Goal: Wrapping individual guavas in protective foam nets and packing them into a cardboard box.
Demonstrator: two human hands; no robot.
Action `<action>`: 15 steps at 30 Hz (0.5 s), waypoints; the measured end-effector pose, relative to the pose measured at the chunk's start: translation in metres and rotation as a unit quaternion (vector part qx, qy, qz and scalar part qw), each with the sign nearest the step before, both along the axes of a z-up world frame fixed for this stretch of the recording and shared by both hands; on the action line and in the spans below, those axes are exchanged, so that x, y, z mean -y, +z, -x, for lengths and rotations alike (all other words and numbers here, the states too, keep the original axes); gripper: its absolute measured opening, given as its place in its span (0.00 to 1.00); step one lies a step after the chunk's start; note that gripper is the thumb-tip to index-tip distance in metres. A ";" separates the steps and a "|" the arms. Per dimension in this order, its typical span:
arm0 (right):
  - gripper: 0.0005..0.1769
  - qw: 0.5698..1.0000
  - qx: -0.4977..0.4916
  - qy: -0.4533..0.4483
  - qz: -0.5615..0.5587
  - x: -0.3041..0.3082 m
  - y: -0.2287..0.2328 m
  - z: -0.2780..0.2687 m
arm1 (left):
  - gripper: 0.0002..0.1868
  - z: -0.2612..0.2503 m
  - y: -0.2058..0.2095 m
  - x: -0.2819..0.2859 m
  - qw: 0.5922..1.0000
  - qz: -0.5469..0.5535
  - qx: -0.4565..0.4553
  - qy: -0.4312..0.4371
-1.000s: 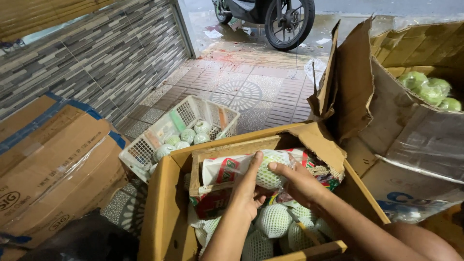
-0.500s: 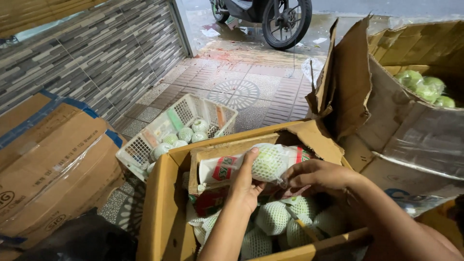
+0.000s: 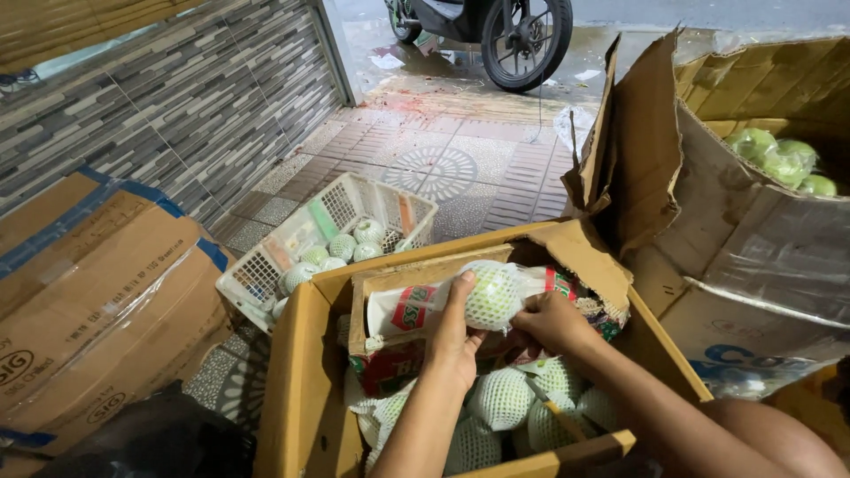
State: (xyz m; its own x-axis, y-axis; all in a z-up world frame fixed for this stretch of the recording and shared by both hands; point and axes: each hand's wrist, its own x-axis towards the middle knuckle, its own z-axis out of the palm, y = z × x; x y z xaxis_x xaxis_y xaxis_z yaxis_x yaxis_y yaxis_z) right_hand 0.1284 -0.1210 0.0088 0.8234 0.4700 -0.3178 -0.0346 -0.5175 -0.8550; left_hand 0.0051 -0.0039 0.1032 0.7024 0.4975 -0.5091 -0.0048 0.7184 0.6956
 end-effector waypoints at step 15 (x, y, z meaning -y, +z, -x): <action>0.33 0.947 -0.261 -0.053 -0.179 0.025 0.100 0.055 | 0.49 -0.012 -0.009 0.010 0.997 -0.078 0.011 0.013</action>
